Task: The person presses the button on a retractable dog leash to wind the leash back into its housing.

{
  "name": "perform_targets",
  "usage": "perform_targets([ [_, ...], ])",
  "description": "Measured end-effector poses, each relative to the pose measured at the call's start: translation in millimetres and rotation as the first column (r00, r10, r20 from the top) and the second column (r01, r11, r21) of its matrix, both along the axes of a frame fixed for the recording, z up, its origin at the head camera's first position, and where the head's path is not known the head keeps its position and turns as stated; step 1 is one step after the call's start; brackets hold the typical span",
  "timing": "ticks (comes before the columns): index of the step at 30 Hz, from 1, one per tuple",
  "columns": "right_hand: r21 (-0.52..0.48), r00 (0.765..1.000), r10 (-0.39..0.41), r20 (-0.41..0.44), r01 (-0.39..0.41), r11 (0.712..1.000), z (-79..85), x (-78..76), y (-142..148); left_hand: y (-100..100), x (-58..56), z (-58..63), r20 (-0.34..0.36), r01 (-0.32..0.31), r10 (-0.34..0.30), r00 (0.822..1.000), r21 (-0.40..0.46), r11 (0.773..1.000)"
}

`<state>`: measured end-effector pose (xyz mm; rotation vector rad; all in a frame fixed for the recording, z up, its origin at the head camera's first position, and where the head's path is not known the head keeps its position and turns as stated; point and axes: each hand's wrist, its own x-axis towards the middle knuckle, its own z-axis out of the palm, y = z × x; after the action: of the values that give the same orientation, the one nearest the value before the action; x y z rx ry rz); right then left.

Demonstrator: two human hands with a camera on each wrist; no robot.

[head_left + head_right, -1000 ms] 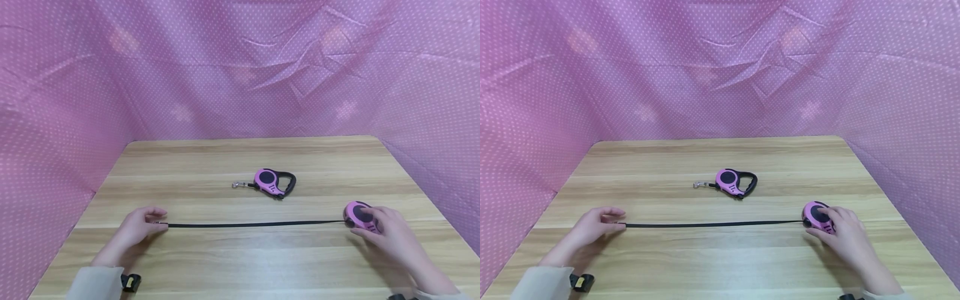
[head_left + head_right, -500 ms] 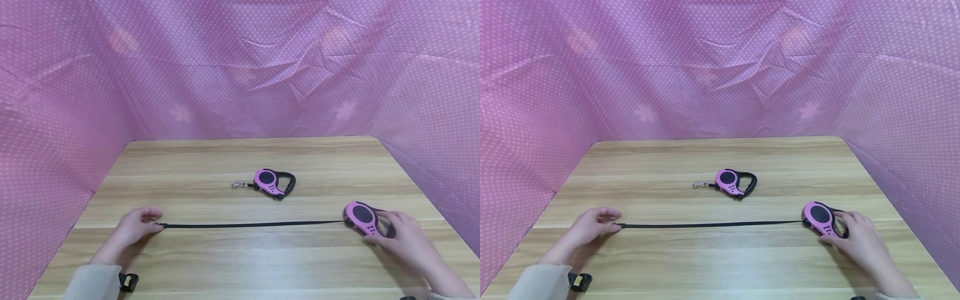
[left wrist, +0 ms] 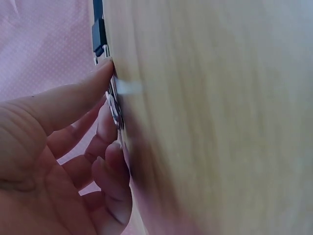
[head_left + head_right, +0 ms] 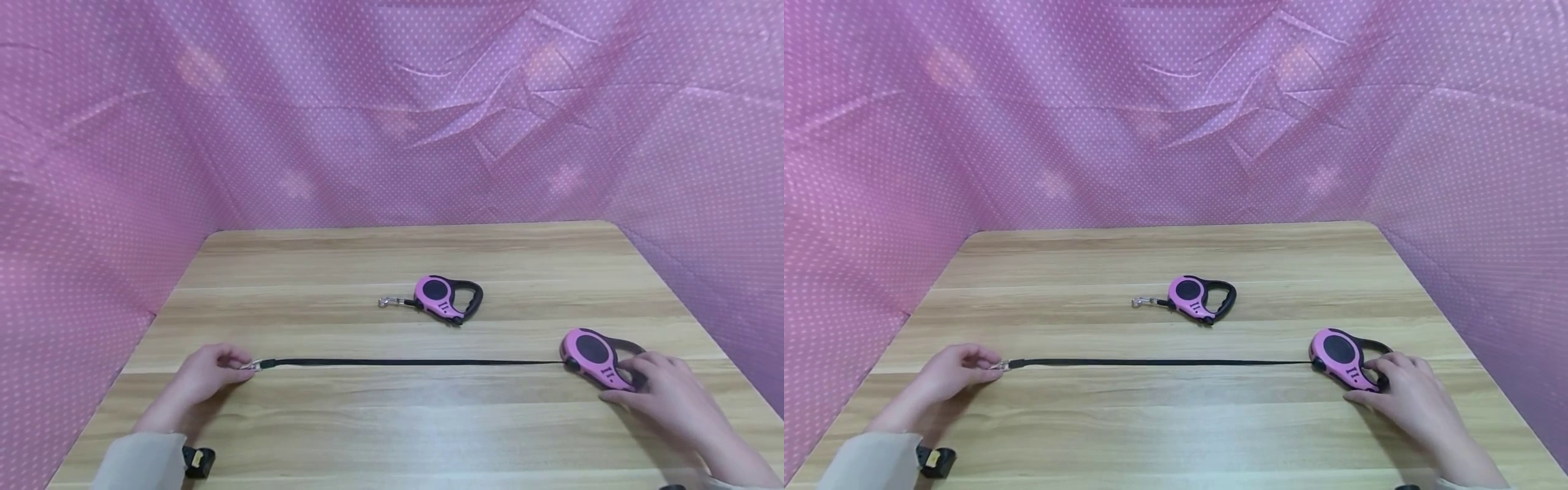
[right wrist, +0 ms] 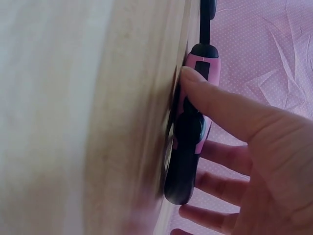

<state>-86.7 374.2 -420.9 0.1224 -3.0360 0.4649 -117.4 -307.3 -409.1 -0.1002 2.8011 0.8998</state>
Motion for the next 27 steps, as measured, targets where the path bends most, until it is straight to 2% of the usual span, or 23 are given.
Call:
perform_targets([
  [6,0.042,0.999,0.016,0.039,-0.017,0.999,1.6,0.6,1,-2,0.1,1.0,0.029,0.002,-0.001,1.0,-0.01,1.0],
  [13,0.102,0.998,0.06,-0.023,-0.058,0.993,-2.7,0.6,2,-1,1.5,2.3,0.049,0.0,0.002,0.999,-0.031,1.0],
  [19,0.163,0.988,0.13,-0.085,-0.115,0.98,-3.3,2.8,-3,-2,1.8,2.2,0.033,0.043,-0.041,0.999,-0.083,0.996],
  [23,0.146,0.976,0.193,-0.099,-0.178,0.973,-3.6,3.2,-7,-2,2.0,3.6,0.035,0.065,-0.062,0.997,-0.094,0.994],
  [27,0.07,0.981,0.191,-0.024,-0.189,0.979,-4.1,4.5,-11,-3,2.0,2.9,0.032,0.071,-0.068,0.997,-0.101,0.992],
])
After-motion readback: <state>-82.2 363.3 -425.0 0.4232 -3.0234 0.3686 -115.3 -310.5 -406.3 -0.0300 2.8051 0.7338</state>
